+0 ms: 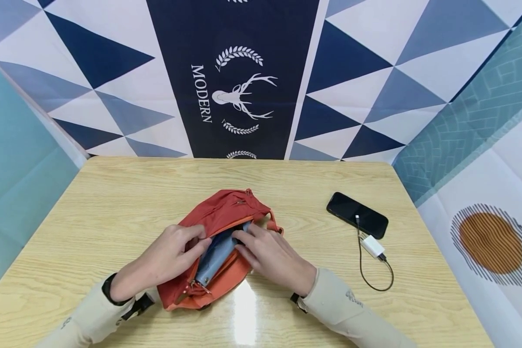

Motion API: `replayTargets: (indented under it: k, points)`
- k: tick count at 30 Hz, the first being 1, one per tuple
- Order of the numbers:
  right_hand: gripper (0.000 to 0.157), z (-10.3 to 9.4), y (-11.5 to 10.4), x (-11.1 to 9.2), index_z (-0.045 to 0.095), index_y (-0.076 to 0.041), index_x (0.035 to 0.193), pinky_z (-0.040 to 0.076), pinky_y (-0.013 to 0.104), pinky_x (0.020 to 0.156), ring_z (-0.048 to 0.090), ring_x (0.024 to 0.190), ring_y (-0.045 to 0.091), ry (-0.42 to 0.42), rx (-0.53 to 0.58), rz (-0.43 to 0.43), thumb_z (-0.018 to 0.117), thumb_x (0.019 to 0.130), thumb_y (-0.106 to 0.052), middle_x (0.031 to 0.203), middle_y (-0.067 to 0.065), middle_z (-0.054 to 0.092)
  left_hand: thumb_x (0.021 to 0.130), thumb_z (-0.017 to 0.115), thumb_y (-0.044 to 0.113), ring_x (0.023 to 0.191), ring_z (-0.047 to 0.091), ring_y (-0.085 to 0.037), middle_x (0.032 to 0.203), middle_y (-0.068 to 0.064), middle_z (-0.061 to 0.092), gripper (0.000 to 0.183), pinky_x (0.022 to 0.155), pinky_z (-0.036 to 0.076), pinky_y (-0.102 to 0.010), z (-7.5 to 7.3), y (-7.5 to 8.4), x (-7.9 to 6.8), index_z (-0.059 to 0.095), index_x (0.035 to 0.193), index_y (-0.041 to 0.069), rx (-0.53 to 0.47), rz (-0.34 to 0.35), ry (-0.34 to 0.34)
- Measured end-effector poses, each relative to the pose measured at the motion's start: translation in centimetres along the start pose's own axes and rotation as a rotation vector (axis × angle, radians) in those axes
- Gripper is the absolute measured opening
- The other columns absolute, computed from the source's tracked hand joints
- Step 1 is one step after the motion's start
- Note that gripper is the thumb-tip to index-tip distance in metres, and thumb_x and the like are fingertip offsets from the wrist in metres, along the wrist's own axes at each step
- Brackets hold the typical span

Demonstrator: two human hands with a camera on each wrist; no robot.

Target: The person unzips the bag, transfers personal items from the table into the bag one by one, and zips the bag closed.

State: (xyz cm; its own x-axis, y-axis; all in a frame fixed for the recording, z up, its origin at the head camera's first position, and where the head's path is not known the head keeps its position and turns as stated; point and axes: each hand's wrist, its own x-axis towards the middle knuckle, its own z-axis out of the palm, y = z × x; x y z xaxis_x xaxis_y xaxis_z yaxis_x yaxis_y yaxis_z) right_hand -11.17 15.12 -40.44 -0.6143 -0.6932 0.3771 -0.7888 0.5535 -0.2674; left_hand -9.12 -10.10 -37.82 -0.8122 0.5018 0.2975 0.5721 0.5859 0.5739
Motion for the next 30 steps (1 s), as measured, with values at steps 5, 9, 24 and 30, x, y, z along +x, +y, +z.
replayTargets:
  k: [5,9,24,30]
  points:
    - [0.020,0.20,-0.16,-0.01,0.065,-0.012,0.114,0.046,0.019,0.061,0.050,0.071,0.005,0.041,-0.030,-0.024,0.067,0.094,-0.010,0.094,-0.004,0.056,0.099,0.060,0.016,0.046,0.037,0.001,0.055,0.013,0.036,0.027,0.044,0.029,-0.019,-0.02,-0.02,-0.07,0.051,0.074,0.019,-0.013,-0.001,-0.002]
    - [0.024,0.28,-0.36,-0.04,0.063,-0.012,0.117,0.049,0.021,0.064,0.054,0.076,0.007,0.040,-0.063,-0.037,0.066,0.094,-0.008,0.100,-0.001,0.058,0.099,0.060,0.017,0.045,0.038,0.001,0.055,0.012,0.036,0.026,0.044,0.029,-0.019,0.01,0.01,-0.09,0.051,0.074,0.020,-0.023,-0.006,-0.009]
    - [0.045,-0.23,-0.70,-0.29,0.057,-0.012,0.138,0.049,0.039,0.097,0.055,0.119,0.021,-0.093,-0.171,-0.086,0.065,0.093,-0.012,0.131,0.007,0.058,0.098,0.060,0.015,0.046,0.038,0.002,0.056,0.014,0.038,0.024,0.044,0.030,-0.019,0.05,-0.04,-0.04,0.053,0.075,0.019,-0.013,0.002,0.003]
    - [0.049,0.01,-0.94,-0.51,0.052,-0.009,0.143,0.038,0.042,0.110,0.044,0.137,0.027,-0.153,-0.202,-0.148,0.059,0.094,-0.011,0.144,0.009,0.052,0.099,0.059,0.015,0.047,0.037,0.001,0.057,0.013,0.037,0.026,0.044,0.030,-0.019,0.04,0.02,-0.03,0.052,0.075,0.019,-0.003,0.001,-0.006]
